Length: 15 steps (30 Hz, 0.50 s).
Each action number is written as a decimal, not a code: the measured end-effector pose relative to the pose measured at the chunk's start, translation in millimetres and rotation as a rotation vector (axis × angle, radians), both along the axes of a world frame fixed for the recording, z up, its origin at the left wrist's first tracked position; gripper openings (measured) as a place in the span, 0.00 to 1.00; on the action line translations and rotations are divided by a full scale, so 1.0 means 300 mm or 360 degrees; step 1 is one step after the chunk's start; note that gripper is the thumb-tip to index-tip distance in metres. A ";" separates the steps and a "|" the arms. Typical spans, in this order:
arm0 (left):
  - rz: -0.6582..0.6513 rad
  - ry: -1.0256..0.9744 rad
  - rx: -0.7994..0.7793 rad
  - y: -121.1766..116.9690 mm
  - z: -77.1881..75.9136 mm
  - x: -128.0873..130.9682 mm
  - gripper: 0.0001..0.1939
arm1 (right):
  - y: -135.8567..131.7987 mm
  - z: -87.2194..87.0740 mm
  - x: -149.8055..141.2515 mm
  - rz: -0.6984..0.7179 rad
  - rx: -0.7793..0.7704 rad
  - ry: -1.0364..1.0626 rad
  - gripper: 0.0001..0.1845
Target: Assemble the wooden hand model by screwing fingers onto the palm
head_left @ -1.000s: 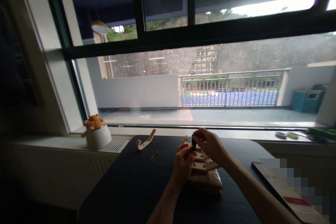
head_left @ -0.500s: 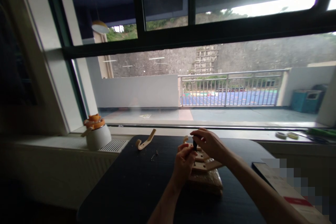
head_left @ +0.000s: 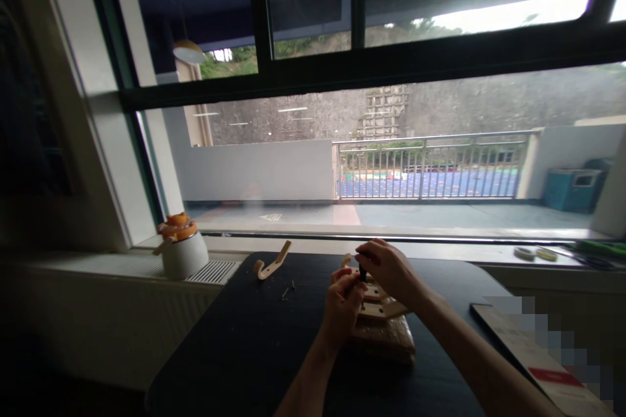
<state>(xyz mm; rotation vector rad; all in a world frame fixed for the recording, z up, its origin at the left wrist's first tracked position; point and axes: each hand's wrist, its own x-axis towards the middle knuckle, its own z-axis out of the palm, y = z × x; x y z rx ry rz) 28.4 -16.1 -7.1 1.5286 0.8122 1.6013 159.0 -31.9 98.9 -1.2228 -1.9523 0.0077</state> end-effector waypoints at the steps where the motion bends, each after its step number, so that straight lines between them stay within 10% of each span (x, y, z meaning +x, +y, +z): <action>1: 0.0002 -0.0015 -0.0004 0.002 -0.003 0.001 0.12 | 0.001 0.002 0.001 0.0016 -0.0010 -0.0014 0.12; 15: 0.0029 -0.0032 0.0000 0.002 0.001 -0.001 0.13 | -0.025 -0.006 0.000 0.0005 -0.0118 -0.0023 0.16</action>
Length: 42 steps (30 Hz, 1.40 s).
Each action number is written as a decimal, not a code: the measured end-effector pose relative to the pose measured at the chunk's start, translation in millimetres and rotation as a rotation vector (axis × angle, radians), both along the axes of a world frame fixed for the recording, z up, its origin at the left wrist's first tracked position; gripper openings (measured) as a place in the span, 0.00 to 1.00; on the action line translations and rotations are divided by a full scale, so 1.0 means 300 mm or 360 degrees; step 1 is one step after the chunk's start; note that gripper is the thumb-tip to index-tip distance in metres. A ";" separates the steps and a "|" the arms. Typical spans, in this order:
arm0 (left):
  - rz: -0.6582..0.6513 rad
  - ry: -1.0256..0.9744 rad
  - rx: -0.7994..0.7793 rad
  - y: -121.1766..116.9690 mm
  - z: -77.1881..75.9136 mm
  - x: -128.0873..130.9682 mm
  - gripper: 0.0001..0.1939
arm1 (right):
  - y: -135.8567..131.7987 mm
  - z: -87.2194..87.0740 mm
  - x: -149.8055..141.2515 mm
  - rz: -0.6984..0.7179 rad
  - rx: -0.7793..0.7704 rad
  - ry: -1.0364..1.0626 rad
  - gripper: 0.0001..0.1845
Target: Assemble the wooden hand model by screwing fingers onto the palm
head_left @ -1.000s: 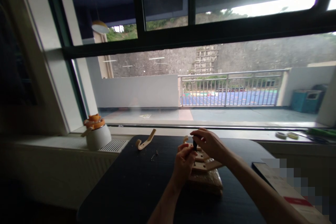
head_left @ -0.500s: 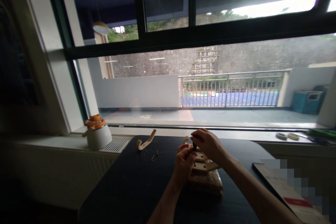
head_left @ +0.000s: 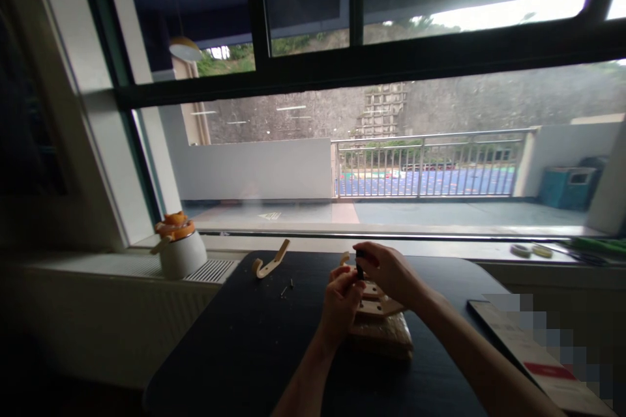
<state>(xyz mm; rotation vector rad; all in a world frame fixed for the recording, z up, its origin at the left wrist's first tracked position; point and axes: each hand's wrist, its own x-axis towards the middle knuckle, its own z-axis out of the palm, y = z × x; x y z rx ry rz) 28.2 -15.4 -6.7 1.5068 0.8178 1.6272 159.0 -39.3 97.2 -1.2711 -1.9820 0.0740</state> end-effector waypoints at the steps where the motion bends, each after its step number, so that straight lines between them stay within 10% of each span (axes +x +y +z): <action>1: -0.0001 -0.0012 -0.0003 0.001 -0.001 0.001 0.13 | -0.001 0.001 -0.003 -0.0021 0.0004 0.0004 0.16; 42: -0.0026 0.0053 -0.0020 -0.008 0.007 -0.002 0.11 | -0.003 0.010 -0.006 -0.0025 -0.0093 -0.0087 0.19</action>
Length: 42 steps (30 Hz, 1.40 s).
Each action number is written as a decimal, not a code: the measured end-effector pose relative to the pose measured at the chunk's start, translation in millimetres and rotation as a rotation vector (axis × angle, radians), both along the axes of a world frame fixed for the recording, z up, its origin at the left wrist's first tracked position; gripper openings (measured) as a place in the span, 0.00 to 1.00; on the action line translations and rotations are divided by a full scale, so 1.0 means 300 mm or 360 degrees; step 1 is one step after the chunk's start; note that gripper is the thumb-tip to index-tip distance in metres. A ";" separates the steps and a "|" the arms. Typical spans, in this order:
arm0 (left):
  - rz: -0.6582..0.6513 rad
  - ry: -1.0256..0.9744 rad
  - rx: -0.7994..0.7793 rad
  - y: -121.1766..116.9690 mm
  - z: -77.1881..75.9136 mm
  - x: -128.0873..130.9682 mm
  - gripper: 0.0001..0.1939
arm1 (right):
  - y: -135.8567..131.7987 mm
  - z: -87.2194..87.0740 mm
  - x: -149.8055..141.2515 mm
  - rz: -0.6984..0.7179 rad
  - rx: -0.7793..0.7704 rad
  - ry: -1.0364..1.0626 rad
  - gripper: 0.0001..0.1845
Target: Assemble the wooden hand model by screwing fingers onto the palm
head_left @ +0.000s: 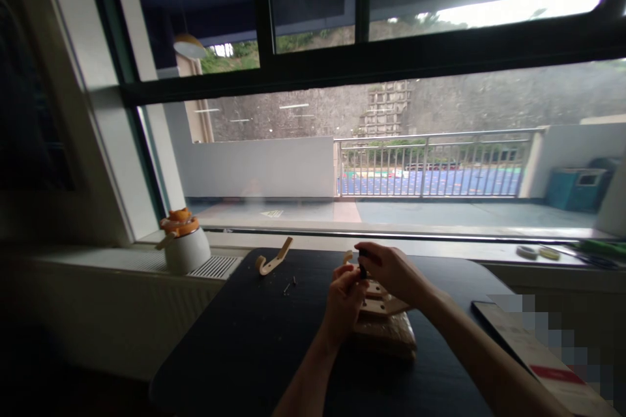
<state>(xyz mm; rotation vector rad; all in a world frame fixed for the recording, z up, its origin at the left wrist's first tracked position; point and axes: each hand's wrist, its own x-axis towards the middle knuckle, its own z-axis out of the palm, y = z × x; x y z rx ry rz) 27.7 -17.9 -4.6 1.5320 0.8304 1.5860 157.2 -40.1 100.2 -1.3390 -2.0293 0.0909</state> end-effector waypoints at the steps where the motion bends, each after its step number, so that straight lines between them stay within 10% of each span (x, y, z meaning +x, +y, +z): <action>1: -0.0003 0.0001 -0.0004 0.000 0.000 0.000 0.11 | -0.001 -0.001 -0.001 -0.0011 0.0001 0.0002 0.19; 42: 0.0024 0.0050 0.0025 -0.008 0.010 -0.003 0.12 | -0.016 -0.009 -0.025 -0.0018 0.0129 -0.0098 0.18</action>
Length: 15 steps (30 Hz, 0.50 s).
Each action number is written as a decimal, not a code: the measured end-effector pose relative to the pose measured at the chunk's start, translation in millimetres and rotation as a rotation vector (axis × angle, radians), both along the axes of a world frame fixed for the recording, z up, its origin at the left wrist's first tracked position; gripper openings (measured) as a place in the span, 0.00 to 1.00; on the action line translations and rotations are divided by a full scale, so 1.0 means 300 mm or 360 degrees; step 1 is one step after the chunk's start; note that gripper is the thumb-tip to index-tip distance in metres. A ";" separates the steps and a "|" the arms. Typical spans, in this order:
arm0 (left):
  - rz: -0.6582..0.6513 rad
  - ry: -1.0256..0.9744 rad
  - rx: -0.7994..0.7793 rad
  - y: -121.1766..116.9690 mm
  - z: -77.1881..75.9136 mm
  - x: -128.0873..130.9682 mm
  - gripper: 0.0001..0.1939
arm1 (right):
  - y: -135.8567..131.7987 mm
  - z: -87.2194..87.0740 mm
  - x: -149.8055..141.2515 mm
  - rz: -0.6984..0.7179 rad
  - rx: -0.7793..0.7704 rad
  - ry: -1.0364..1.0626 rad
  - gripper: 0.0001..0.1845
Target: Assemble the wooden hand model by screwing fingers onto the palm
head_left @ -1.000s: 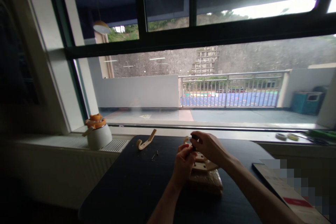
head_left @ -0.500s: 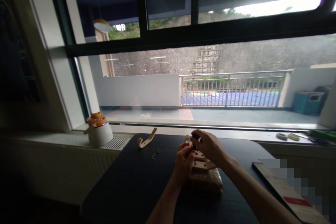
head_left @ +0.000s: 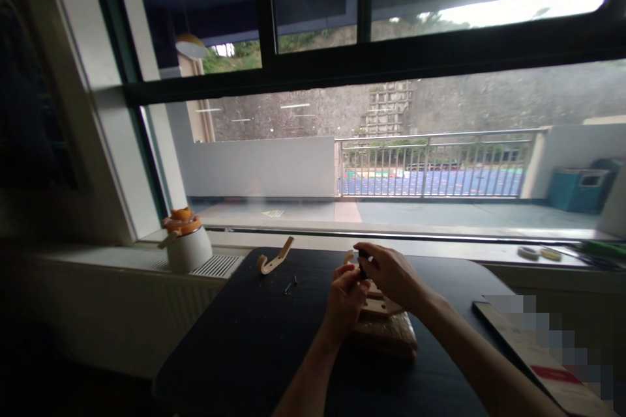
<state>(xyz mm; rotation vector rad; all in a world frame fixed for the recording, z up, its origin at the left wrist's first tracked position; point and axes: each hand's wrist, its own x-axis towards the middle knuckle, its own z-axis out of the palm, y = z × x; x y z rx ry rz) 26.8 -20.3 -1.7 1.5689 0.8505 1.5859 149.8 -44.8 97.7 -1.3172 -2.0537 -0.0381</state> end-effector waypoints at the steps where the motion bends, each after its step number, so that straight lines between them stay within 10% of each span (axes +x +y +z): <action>1: -0.0002 0.0002 0.0001 0.000 0.001 0.000 0.12 | 0.001 -0.002 -0.003 0.0008 0.0008 0.0012 0.18; 9: 0.0012 0.0115 0.0118 -0.023 0.023 -0.019 0.15 | 0.008 -0.019 -0.018 0.0024 0.0064 0.0112 0.16; 15: -0.0044 0.0661 -0.0014 -0.102 -0.051 -0.129 0.58 | 0.007 -0.030 -0.010 0.0087 0.0090 0.0169 0.16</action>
